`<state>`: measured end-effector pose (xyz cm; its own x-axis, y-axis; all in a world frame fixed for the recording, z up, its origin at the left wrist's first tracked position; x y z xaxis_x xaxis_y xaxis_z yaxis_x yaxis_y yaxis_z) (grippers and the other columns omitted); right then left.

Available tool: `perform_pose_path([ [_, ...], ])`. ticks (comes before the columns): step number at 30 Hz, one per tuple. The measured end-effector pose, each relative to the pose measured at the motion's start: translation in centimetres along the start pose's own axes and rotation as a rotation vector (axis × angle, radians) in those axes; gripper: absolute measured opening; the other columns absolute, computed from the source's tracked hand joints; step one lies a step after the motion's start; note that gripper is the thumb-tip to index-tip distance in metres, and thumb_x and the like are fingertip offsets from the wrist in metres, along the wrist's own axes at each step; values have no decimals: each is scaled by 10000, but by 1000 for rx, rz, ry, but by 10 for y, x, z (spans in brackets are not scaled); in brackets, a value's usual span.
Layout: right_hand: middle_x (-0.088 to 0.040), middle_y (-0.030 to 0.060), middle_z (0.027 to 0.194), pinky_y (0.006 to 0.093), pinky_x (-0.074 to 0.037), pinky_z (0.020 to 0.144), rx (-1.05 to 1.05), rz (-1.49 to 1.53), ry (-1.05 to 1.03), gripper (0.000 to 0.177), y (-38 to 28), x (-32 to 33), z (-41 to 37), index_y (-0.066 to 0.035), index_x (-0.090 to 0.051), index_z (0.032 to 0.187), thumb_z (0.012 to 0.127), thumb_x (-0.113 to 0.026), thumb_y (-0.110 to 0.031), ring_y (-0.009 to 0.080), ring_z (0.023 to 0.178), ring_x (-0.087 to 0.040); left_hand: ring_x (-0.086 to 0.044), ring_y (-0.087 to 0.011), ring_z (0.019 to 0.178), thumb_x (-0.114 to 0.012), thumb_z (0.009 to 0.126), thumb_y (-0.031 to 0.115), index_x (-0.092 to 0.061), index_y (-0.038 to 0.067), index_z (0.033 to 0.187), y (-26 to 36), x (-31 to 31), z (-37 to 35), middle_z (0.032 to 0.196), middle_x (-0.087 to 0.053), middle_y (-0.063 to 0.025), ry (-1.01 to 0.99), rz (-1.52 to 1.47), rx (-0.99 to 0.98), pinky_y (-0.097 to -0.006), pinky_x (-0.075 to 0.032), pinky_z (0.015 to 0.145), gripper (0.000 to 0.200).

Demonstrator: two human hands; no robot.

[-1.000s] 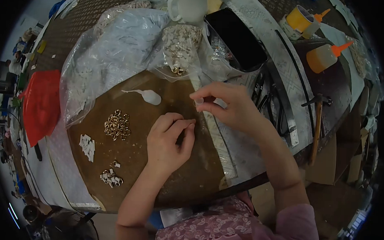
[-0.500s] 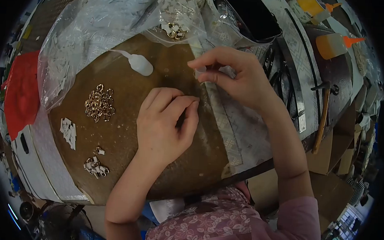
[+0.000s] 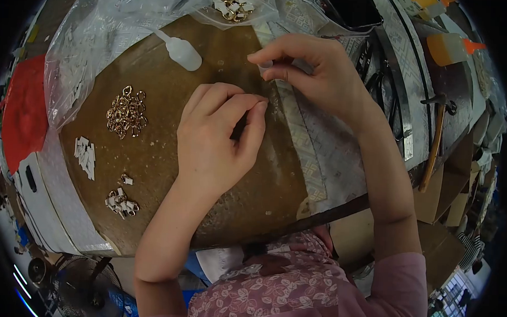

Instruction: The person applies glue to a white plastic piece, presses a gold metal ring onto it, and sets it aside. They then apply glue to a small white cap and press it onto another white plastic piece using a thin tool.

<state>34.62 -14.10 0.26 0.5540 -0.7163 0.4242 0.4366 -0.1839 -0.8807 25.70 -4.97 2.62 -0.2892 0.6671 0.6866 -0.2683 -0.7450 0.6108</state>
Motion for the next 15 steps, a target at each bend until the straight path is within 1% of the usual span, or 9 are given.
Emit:
perform_pose_path([
  [4,-663,45,897,230,-503,718,20,-35,-10,203,-1,-1,0,-26,-677,995,799,-656,24,96,810,-625,-578,-234,767,-646,786,36,-689,41,838,0,0,0,813,-606,-78,-3,8,-1,-320,-466,697,68],
  [10,-650,49,857,244,-502,688,158,-255,-19,199,-17,-2,0,-42,-679,967,772,-682,-1,132,766,-631,-578,-232,772,-652,782,43,-689,50,833,-1,0,0,814,-607,-72,3,13,5,-318,-467,693,63],
  [13,-647,48,852,249,-500,679,150,-218,-10,186,-17,-2,-1,-48,-676,950,768,-688,-16,149,753,-632,-562,-258,756,-663,750,70,-654,59,800,-3,0,-1,808,-585,-71,45,-15,-12,-351,-463,675,52],
  [15,-649,53,856,256,-500,672,180,-242,-2,178,-19,-3,-1,-49,-672,940,766,-687,-18,160,755,-634,-562,-258,760,-662,751,72,-655,59,802,-3,-1,-2,809,-586,-72,33,-9,-7,-352,-462,679,52],
])
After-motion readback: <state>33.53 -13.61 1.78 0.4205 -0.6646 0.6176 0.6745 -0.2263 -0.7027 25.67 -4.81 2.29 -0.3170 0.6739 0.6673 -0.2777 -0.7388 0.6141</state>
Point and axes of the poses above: each hand's wrist, its own z-axis towards the middle knuckle, its own x-axis out of the back of the hand, y = z × x, the point moved 10 cm from there along z, towards the middle knuckle
